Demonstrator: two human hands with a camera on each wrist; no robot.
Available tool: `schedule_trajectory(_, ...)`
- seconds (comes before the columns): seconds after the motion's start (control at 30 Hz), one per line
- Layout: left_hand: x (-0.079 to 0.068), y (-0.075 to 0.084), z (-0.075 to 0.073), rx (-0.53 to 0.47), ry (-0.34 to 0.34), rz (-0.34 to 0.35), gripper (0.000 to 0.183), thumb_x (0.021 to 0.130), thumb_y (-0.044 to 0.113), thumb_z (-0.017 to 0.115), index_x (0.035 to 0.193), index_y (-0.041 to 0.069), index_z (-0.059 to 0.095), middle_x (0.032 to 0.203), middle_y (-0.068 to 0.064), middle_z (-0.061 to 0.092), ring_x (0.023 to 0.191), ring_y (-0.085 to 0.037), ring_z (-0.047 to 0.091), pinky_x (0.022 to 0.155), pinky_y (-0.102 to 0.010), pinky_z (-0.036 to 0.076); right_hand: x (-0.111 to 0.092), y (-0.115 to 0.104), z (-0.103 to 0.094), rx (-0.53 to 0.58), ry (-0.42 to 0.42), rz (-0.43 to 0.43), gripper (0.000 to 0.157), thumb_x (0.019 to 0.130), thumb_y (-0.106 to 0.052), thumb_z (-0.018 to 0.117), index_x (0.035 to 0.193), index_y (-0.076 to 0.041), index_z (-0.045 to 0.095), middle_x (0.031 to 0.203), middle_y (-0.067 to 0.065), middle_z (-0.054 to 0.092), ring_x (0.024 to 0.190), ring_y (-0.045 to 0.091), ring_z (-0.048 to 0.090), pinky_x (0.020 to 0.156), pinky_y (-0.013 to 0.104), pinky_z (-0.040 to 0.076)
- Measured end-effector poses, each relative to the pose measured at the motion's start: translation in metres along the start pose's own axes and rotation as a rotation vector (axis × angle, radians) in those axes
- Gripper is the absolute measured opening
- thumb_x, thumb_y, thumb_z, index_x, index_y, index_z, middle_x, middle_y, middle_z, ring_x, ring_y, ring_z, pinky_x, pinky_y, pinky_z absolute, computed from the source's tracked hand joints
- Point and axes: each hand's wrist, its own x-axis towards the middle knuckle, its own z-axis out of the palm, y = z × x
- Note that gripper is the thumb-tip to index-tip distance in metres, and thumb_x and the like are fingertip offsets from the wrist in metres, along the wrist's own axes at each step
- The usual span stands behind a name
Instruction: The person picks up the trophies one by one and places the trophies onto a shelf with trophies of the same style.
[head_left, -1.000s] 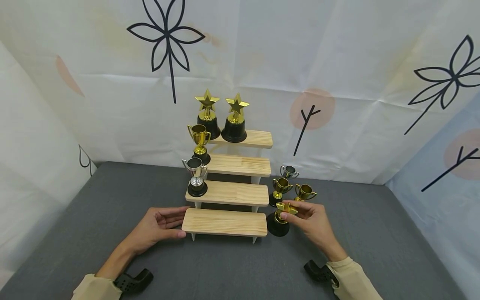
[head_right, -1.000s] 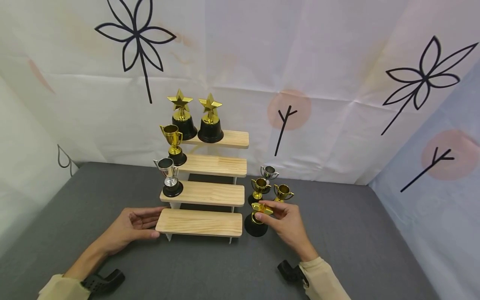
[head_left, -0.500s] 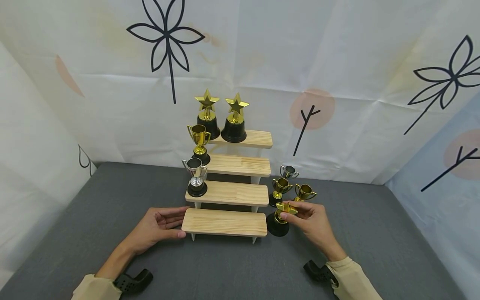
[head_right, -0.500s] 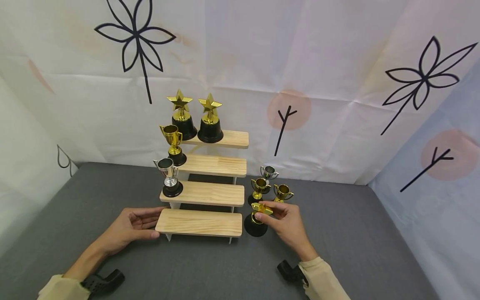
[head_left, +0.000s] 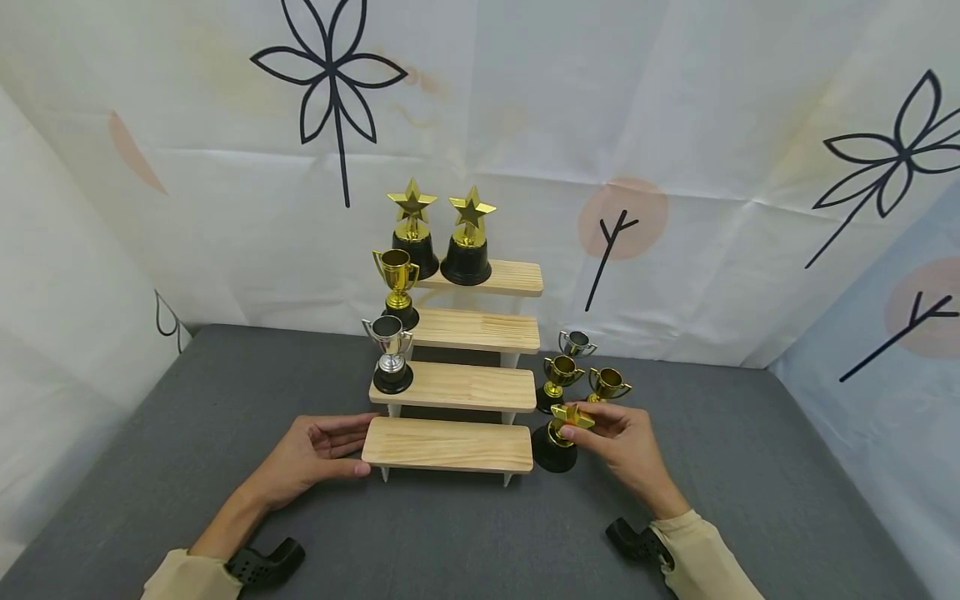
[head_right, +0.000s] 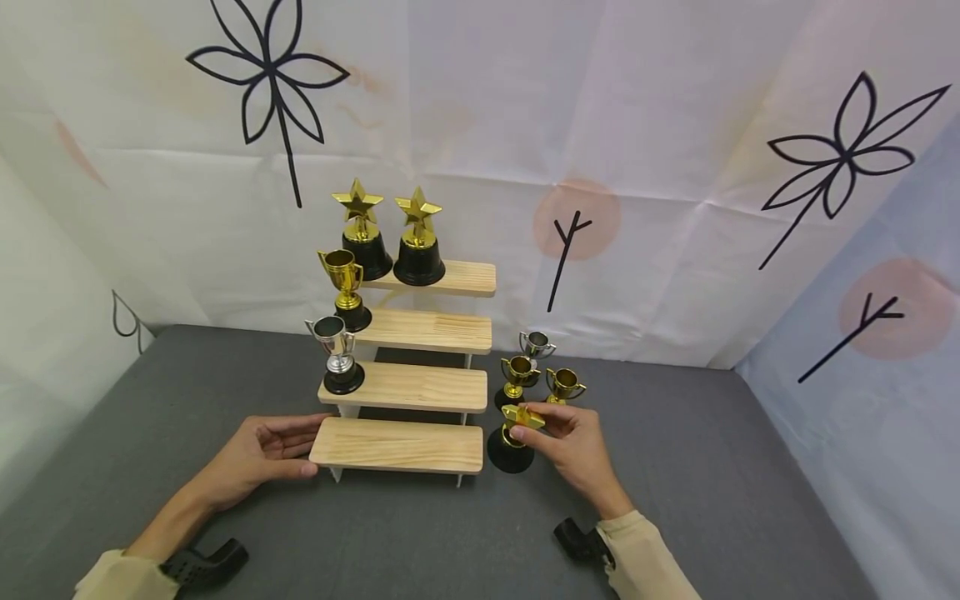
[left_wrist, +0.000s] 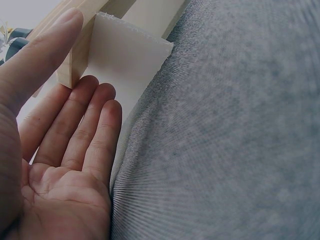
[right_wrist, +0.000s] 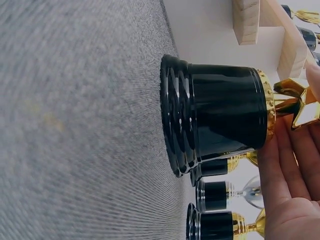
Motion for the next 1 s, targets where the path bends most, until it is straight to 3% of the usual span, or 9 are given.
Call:
schedule_trajectory(0.13, 0.000, -0.001, 0.000, 0.005, 0.006, -0.005, 0.067, 0.083, -0.008, 0.079, 0.139, -0.020, 0.046, 0.139, -0.036, 0.051, 0.121, -0.016, 0.063, 0.101, -0.032, 0.054, 0.000, 0.000, 0.000, -0.006, 0.016, -0.008, 0.034, 0.084, 0.007, 0.079, 0.116, 0.014, 0.069, 0.111, 0.013, 0.075, 0.095, 0.009, 0.072, 0.079, 0.023, 0.062)
schedule_trajectory(0.37, 0.000, -0.002, -0.001, 0.006, 0.011, -0.009, 0.068, 0.082, -0.008, 0.080, 0.140, -0.020, 0.046, 0.139, -0.031, 0.054, 0.121, -0.017, 0.063, 0.101, -0.033, 0.055, 0.000, -0.005, -0.002, 0.022, 0.046, -0.014, 0.032, 0.083, 0.010, 0.078, 0.113, 0.017, 0.068, 0.105, -0.003, 0.076, 0.092, 0.010, 0.073, 0.075, 0.023, 0.063)
schedule_trajectory(0.6, 0.000, -0.003, -0.002, -0.001, 0.009, -0.006, 0.068, 0.082, -0.008, 0.079, 0.140, -0.020, 0.046, 0.139, -0.030, 0.055, 0.121, -0.017, 0.063, 0.101, -0.034, 0.054, 0.000, -0.022, -0.005, 0.095, 0.057, -0.010, 0.032, 0.083, 0.011, 0.077, 0.113, 0.018, 0.067, 0.108, 0.001, 0.075, 0.095, 0.013, 0.072, 0.075, 0.025, 0.063)
schedule_trajectory(1.0, 0.000, -0.003, -0.001, -0.007, 0.007, -0.021, 0.069, 0.082, -0.007, 0.080, 0.142, -0.017, 0.046, 0.142, -0.032, 0.051, 0.122, -0.017, 0.063, 0.101, -0.035, 0.054, -0.004, -0.048, -0.015, 0.084, 0.107, -0.019, 0.033, 0.084, 0.011, 0.076, 0.115, 0.017, 0.067, 0.106, -0.002, 0.076, 0.094, 0.013, 0.073, 0.076, 0.025, 0.064)
